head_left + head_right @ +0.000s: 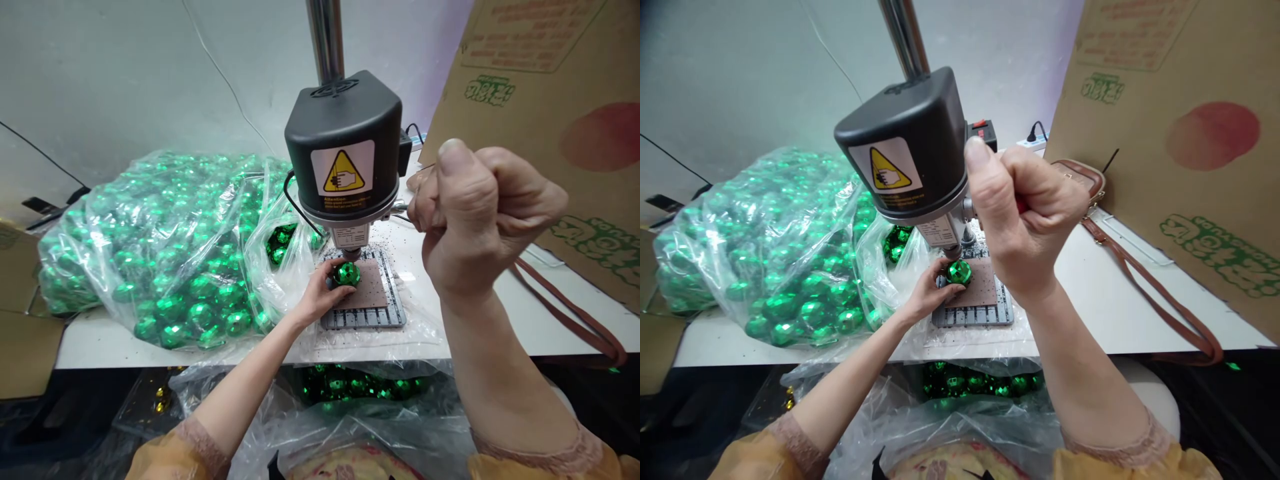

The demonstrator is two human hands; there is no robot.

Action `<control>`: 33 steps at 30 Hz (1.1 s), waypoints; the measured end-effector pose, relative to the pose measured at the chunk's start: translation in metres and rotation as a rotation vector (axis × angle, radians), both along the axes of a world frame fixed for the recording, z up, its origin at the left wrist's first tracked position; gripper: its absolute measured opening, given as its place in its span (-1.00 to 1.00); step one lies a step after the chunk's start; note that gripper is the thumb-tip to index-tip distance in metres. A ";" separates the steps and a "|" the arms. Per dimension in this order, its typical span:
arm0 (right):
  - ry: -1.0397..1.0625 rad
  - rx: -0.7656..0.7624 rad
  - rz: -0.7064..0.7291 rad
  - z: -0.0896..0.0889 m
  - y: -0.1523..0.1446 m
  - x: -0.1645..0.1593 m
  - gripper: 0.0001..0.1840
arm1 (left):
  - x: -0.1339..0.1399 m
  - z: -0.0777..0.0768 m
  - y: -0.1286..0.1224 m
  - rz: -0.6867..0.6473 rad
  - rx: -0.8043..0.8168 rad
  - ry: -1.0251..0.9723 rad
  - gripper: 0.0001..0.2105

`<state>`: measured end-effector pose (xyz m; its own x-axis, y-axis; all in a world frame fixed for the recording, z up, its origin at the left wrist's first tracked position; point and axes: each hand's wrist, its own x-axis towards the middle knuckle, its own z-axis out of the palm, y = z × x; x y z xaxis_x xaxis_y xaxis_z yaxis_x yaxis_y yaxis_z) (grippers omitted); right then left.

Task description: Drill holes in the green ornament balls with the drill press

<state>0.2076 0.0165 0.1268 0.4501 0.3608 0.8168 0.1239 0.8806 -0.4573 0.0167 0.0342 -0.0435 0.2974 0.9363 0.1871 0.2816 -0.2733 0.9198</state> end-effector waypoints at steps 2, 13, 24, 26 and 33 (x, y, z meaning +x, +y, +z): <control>-0.001 0.007 0.002 0.000 0.000 0.000 -0.45 | 0.004 0.000 -0.001 0.006 0.042 0.023 -0.50; -0.037 -0.039 -0.019 -0.001 -0.001 0.002 -0.46 | 0.025 -0.016 -0.016 -0.006 0.012 -0.082 -0.54; 0.020 -0.003 -0.082 -0.014 -0.011 -0.010 -0.44 | 0.026 -0.024 -0.017 0.026 -0.062 -0.191 -0.47; 0.037 0.013 -0.104 -0.018 -0.012 -0.010 -0.43 | 0.026 -0.025 -0.017 0.019 -0.053 -0.186 -0.47; -0.060 -0.014 -0.129 -0.037 -0.013 0.003 -0.47 | 0.024 -0.026 -0.015 -0.009 0.000 -0.146 -0.49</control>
